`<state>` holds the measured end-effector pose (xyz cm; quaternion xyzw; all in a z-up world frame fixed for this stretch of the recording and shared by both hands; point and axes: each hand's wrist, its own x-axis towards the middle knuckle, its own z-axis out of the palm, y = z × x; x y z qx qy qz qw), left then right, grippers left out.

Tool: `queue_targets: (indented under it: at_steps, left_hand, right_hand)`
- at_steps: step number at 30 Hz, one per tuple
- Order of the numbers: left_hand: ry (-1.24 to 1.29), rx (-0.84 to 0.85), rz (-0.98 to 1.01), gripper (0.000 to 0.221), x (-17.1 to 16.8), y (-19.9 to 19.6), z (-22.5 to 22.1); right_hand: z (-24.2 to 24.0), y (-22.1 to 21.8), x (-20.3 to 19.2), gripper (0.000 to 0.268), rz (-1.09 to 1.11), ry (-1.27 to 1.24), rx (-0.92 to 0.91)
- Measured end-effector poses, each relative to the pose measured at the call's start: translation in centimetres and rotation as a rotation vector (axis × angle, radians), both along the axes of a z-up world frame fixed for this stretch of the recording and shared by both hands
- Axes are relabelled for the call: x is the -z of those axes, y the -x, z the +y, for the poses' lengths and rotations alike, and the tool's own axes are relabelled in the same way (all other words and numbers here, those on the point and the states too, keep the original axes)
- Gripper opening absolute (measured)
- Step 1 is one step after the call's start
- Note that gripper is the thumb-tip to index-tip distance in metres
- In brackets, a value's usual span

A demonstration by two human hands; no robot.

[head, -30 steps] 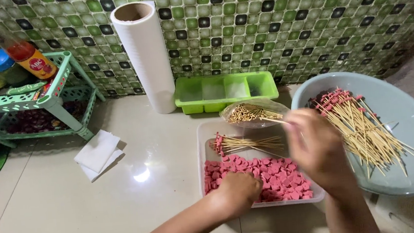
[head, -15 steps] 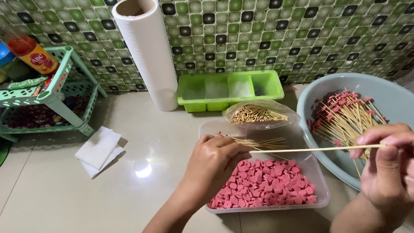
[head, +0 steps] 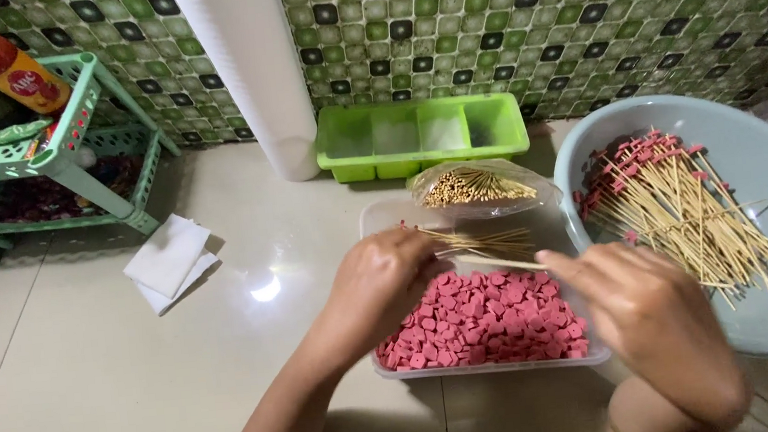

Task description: Skewering small pink food cubes onto wooden sticks and placing the finished skewers into a large bowl.

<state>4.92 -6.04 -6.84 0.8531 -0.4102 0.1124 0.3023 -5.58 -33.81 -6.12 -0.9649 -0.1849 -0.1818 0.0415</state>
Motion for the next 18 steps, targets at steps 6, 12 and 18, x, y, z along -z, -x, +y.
queue_targets:
  at_steps: [6, 12, 18]
  left_hand:
    - [-0.446, -0.014, 0.278, 0.029, 3.6, -2.3, -0.5]
    - [-0.674, -0.019, 0.448, 0.018, 10.8, -5.2, -1.7]
    - [-0.851, -0.145, 0.401, 0.025, 11.3, -5.1, -2.5]
  right_hand:
    - [-0.3, 1.6, -2.0, 0.050, 0.061, -0.018, 0.148]
    - [-0.3, 2.2, -2.1, 0.055, 0.100, -0.032, 0.101]
    - [-0.8, 2.5, -2.1, 0.055, 0.134, -0.042, 0.089]
